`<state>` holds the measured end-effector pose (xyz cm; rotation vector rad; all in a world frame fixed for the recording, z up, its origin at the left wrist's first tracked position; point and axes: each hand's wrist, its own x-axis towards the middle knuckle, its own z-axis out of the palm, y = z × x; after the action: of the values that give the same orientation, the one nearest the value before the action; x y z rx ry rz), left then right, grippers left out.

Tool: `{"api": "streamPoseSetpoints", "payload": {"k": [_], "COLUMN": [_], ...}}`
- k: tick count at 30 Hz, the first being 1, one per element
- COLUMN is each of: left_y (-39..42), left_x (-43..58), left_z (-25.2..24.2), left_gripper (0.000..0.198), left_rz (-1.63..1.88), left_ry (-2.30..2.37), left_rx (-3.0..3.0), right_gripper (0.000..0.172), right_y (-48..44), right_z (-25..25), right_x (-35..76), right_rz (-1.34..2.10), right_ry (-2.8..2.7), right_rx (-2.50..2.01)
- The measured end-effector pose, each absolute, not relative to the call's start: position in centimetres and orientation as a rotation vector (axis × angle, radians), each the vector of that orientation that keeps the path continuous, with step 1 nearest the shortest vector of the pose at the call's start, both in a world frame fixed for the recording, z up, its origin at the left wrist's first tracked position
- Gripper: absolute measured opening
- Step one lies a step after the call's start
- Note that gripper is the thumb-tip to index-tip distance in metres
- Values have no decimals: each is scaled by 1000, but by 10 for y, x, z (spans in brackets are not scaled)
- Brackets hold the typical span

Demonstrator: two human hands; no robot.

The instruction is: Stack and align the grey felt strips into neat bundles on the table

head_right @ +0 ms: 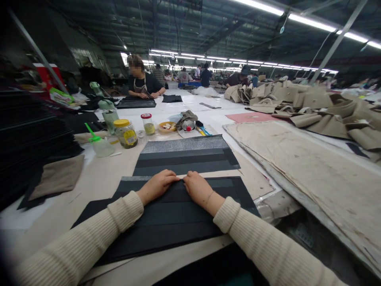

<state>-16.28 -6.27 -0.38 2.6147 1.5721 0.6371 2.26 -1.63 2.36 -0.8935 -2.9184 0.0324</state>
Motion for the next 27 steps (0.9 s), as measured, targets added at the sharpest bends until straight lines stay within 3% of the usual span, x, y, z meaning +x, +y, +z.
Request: {"api": "streamPoseSetpoints", "payload": {"k": [5, 16, 27], "left_y": [-64, -90, -102], "left_x": [-171, -211, -245], "left_z": [1, -1, 3], "left_gripper": [29, 29, 29], "left_rz": [585, 687, 599], "left_ry": [1535, 1612, 1622], "left_rx": [2642, 2576, 2569], "right_gripper": [25, 22, 22], "right_y": [-24, -28, -38], "right_z": [17, 25, 18], "right_x": [11, -10, -28], "right_rz": [-107, 67, -74], "right_ry": [-2902, -2949, -2956], "right_rx": [-855, -816, -708]}}
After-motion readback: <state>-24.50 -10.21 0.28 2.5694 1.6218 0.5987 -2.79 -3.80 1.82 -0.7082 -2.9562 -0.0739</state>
